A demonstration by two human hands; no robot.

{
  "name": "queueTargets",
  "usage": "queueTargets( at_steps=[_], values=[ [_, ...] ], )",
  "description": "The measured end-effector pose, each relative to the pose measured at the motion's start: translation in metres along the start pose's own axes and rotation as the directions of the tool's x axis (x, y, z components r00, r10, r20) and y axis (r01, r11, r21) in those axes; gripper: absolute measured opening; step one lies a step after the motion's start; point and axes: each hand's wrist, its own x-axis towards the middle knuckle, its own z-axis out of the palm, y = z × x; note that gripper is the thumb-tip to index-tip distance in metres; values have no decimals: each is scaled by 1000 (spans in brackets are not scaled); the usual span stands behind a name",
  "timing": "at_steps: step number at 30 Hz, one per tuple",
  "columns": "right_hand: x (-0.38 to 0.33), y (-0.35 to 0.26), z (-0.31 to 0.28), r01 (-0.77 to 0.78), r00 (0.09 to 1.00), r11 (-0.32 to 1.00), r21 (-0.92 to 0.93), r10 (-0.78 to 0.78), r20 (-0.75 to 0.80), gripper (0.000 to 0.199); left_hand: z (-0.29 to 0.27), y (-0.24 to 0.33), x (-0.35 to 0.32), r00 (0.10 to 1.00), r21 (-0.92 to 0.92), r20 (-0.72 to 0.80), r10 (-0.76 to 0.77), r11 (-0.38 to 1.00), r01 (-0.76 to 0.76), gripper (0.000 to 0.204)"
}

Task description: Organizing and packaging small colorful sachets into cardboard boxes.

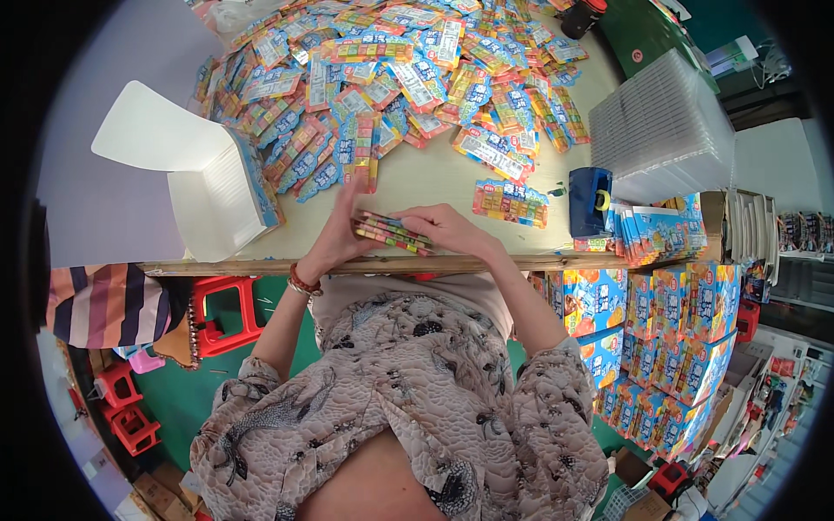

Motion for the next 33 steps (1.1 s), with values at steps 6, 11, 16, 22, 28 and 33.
queueTargets(
  at_steps=[6,11,16,22,28,33],
  values=[
    [72,-38,-24,89,996,794,-601,-70,56,37,-25,-1,-17,912,-104,399,-96,983,149,47],
    [150,-45,-27,362,861,267,-893,-463,211,66,-37,2,-15,923,-67,290,-252,957,282,45],
    [161,-57,-30,326,935,108,-939,-185,304,69,-28,-8,-24,954,-59,201,-221,970,237,49],
    [80,-19,-10,227,966,645,-730,-245,85,45,-27,-10,-24,998,176,59,-37,984,26,54],
    [70,-11,-17,26,999,848,-530,-44,-21,41,-28,-14,-25,945,-358,286,-156,898,257,66],
    [68,-20,-23,-117,949,344,-931,-237,-207,71,-33,-10,-18,937,-247,327,-121,946,208,64]
  ],
)
